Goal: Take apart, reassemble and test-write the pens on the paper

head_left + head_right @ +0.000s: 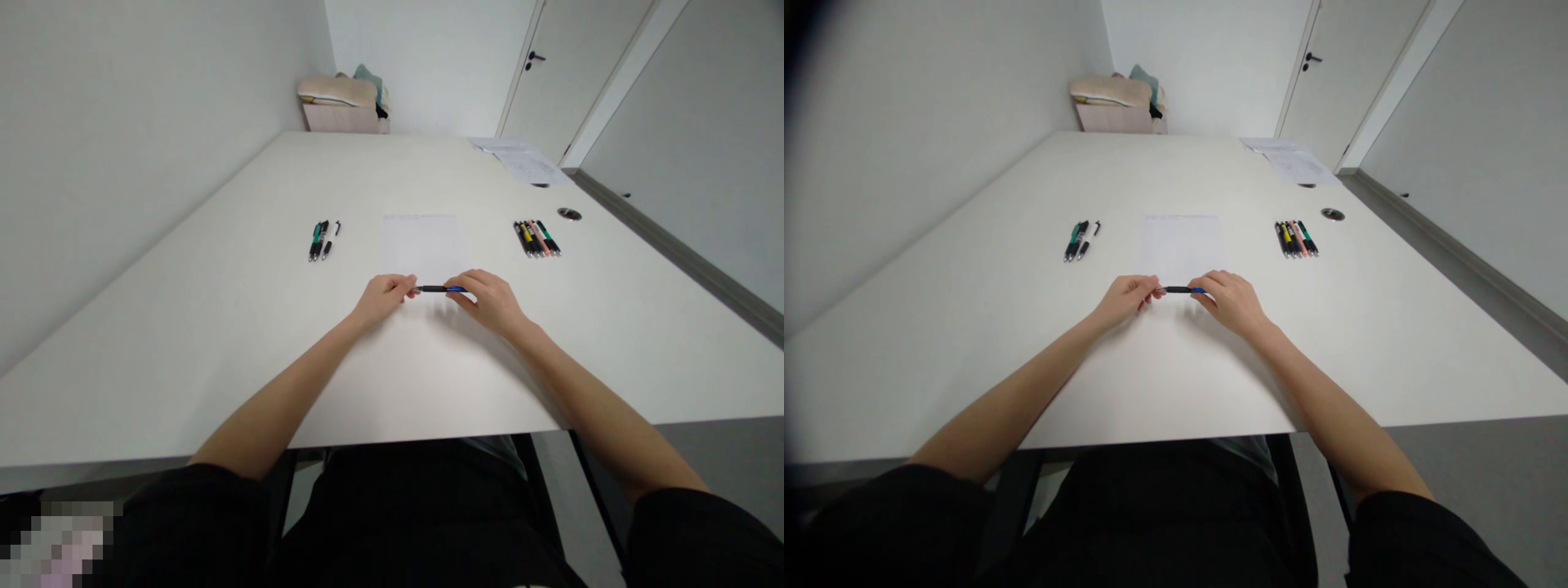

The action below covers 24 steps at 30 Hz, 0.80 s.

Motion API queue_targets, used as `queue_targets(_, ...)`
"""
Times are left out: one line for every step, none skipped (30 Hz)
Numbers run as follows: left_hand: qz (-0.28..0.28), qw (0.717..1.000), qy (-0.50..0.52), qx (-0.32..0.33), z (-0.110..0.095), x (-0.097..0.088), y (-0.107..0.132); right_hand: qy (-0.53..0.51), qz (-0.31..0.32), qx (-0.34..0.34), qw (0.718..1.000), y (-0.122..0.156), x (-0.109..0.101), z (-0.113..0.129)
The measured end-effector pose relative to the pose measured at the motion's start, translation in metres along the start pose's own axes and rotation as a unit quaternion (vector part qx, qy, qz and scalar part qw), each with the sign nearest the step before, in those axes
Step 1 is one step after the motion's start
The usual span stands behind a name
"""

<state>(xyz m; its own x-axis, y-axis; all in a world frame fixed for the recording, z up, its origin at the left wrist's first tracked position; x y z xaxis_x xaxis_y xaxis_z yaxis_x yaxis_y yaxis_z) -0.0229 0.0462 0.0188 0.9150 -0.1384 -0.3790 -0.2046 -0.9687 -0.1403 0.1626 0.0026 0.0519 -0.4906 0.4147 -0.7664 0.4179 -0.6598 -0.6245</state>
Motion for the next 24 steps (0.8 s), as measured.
queue_targets(0.009,1.0,-0.003,-0.006,0.0,0.002,0.001,-0.001,-0.001,-0.003,1.0,0.0,0.0,0.001)
queue_targets(0.015,1.0,-0.008,-0.007,0.0,0.003,0.001,-0.001,-0.002,-0.005,1.0,0.0,0.0,0.001)
queue_targets(0.019,1.0,-0.014,-0.002,-0.001,0.004,0.002,-0.001,-0.002,-0.007,1.0,0.0,0.0,0.001)
queue_targets(0.022,1.0,-0.02,0.005,-0.002,0.004,0.002,-0.002,-0.002,-0.008,1.0,0.0,0.0,0.001)
queue_targets(0.024,0.999,-0.025,0.014,-0.003,0.004,0.002,-0.002,-0.002,-0.008,1.0,0.0,0.0,0.001)
queue_targets(0.024,0.999,-0.029,0.023,-0.004,0.004,0.002,-0.003,-0.001,-0.006,1.0,0.0,0.0,0.001)
queue_targets(0.022,0.999,-0.034,0.032,-0.005,0.003,0.002,-0.004,-0.001,-0.005,1.0,0.0,0.0,0.001)
queue_targets(0.02,0.998,-0.04,0.039,-0.006,0.002,0.002,-0.004,0.0,-0.004,1.0,0.0,0.0,0.0)
queue_targets(0.018,0.998,-0.046,0.046,-0.007,0.002,0.002,-0.002,0.0,-0.003,1.0,0.001,0.001,-0.001)
queue_targets(0.014,0.997,-0.048,0.052,-0.007,0.001,0.003,0.002,0.0,-0.003,1.0,0.001,0.002,-0.001)
queue_targets(0.012,0.997,-0.047,0.058,-0.008,0.001,0.003,0.009,0.002,-0.002,1.0,0.001,0.003,-0.002)
queue_targets(0.008,0.997,-0.043,0.065,-0.009,0.001,0.003,0.016,0.005,0.0,1.0,0.001,0.004,-0.003)
queue_targets(0.003,0.997,-0.039,0.074,-0.01,0.0,0.004,0.024,0.008,0.001,1.0,0.001,0.005,-0.004)
queue_targets(-0.004,0.996,-0.036,0.085,-0.011,0.0,0.004,0.031,0.013,0.004,0.999,0.002,0.007,-0.005)
queue_targets(-0.014,0.995,-0.037,0.097,-0.012,-0.001,0.005,0.037,0.017,0.006,0.999,0.002,0.009,-0.006)
queue_targets(-0.024,0.993,-0.04,0.109,-0.013,-0.002,0.006,0.041,0.023,0.009,0.999,0.002,0.01,-0.007)
queue_targets(-0.033,0.991,-0.044,0.12,-0.014,-0.002,0.006,0.045,0.027,0.011,0.999,0.002,0.011,-0.007)
queue_targets(-0.039,0.99,-0.048,0.128,-0.015,-0.003,0.007,0.048,0.031,0.014,0.998,0.002,0.012,-0.007)
queue_targets(-0.041,0.989,-0.051,0.133,-0.016,-0.003,0.007,0.05,0.034,0.016,0.998,0.002,0.013,-0.007)
queue_targets(-0.041,0.989,-0.053,0.134,-0.016,-0.004,0.007,0.049,0.035,0.018,0.998,0.002,0.013,-0.007)
queue_targets(-0.04,0.989,-0.052,0.13,-0.016,-0.004,0.007,0.046,0.035,0.019,0.998,0.002,0.012,-0.007)
queue_targets(-0.04,0.99,-0.05,0.122,-0.015,-0.004,0.007,0.041,0.034,0.019,0.998,0.002,0.011,-0.006)
queue_targets(-0.041,0.992,-0.047,0.111,-0.014,-0.004,0.006,0.036,0.032,0.018,0.999,0.002,0.01,-0.006)
queue_targets(-0.043,0.993,-0.047,0.1,-0.013,-0.004,0.006,0.03,0.028,0.017,0.999,0.001,0.009,-0.005)
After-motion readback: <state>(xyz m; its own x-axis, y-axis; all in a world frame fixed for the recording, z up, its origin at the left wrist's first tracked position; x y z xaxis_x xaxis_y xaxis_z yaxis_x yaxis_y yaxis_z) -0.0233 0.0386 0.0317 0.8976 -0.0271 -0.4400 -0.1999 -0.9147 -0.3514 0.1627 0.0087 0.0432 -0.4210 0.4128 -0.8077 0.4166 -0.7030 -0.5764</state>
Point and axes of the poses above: each hand's wrist, its own y-axis away from the middle knuckle, its own x-axis out of the palm, z = x × y, the point moved 5 cm from there along -y, towards the middle knuckle, and after that the axes turned 7 degrees about -z, right-handed, at the moved point
